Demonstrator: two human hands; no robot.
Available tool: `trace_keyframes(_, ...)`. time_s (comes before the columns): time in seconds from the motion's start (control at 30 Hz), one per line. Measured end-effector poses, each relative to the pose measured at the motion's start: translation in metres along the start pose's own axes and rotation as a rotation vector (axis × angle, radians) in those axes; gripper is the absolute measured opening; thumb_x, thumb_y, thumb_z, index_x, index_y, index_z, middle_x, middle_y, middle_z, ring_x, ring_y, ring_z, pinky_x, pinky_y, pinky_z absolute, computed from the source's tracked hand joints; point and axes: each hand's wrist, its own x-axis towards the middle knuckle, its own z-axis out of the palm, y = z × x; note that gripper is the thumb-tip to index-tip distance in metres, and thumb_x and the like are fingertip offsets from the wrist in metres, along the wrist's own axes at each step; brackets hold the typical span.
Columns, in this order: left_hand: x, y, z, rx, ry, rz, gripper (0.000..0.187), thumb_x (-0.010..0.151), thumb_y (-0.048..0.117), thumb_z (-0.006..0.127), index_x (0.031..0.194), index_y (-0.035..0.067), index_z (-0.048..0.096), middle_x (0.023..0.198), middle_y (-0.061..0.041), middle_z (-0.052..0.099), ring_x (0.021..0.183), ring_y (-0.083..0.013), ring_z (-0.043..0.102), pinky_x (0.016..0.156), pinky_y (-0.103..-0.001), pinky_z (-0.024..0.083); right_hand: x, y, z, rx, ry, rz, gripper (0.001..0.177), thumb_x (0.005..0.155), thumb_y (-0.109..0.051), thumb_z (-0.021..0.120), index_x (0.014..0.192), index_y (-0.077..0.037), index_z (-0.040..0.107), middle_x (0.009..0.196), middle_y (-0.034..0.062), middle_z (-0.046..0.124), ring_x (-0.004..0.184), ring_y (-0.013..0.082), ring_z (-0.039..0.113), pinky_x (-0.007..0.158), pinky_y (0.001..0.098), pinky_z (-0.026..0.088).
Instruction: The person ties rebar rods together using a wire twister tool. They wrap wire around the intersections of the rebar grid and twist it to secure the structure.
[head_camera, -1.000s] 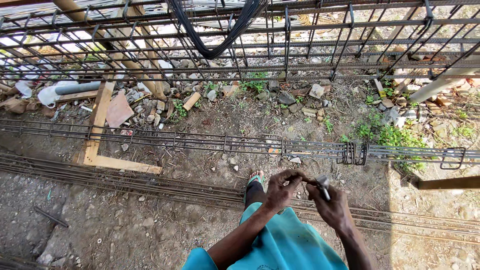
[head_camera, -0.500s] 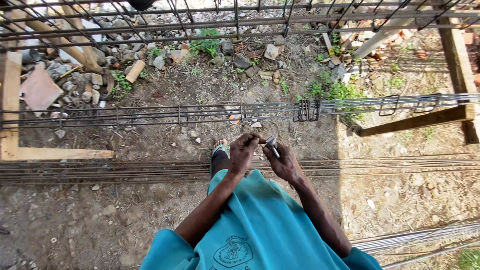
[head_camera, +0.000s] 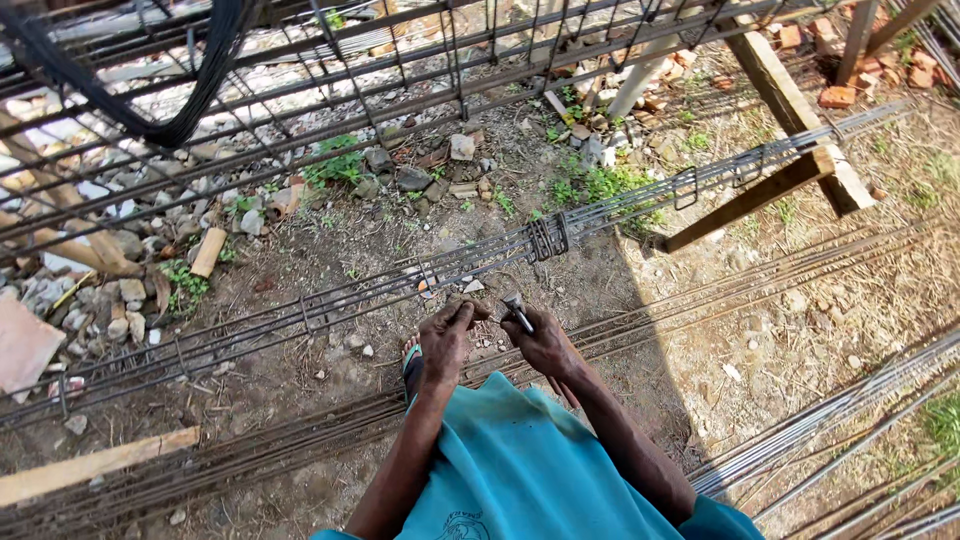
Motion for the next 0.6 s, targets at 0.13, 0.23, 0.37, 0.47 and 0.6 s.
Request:
trace_keyframes(0.13,0.005,-0.012,0.008,-0.015,-0.036,-0.088,0.016,0.098,0.011,0.063,0.092,0.005,0.077,0.083,-0.015,0.077,0.086,-0.0220,0.073,0.079,-0.033,0.054,-0.016,-0.015,-0.011,-0.133,0.031,0.021,0.022,0.096,-0.017,0.062,0.079,-0.003,0.061,0.062,0.0129,0.054,0.058,0.0213,0.051,0.057,0.0348,0.040)
trace_keyframes(0.23,0.010,-0.036,0.007,-0.131,-0.045,-0.208,0.013,0.096,0.012,0.067,0.093,0.005,0.078,0.084,-0.018,0.076,0.085,-0.0261,0.075,0.078,-0.035,0.057,-0.029,-0.005,-0.015,-0.127,-0.056,-0.024,0.019,0.096,-0.012,0.060,0.079,-0.004,0.058,0.061,0.0134,0.056,0.058,0.0233,0.052,0.057,0.0348,0.042)
trace_keyframes(0.37,0.012,-0.029,0.017,-0.185,-0.120,-0.323,0.012,0.092,0.013,0.071,0.092,0.003,0.077,0.080,-0.017,0.075,0.079,-0.0244,0.074,0.076,-0.034,0.058,-0.038,0.007,-0.023,0.020,-0.070,-0.036,0.022,0.098,-0.013,0.061,0.077,-0.007,0.062,0.062,0.0103,0.061,0.058,0.0202,0.057,0.059,0.0312,0.046)
trace_keyframes(0.47,-0.001,0.004,0.033,-0.143,-0.206,-0.301,0.015,0.093,0.013,0.070,0.093,0.001,0.078,0.083,-0.022,0.075,0.084,-0.0302,0.075,0.081,-0.038,0.058,-0.045,0.018,-0.030,0.140,0.006,0.032,0.022,0.096,-0.011,0.061,0.075,-0.009,0.064,0.062,0.0034,0.061,0.060,0.0149,0.056,0.060,0.0286,0.047)
trace_keyframes(0.6,0.002,-0.023,0.016,0.030,-0.387,-0.216,0.020,0.099,0.017,0.066,0.102,0.002,0.079,0.095,-0.021,0.077,0.100,-0.0289,0.072,0.093,-0.045,0.054,-0.063,0.002,-0.040,0.061,-0.017,0.081,0.026,0.095,-0.016,0.066,0.071,-0.011,0.060,0.059,0.0024,0.057,0.057,0.0127,0.054,0.056,0.0265,0.042)
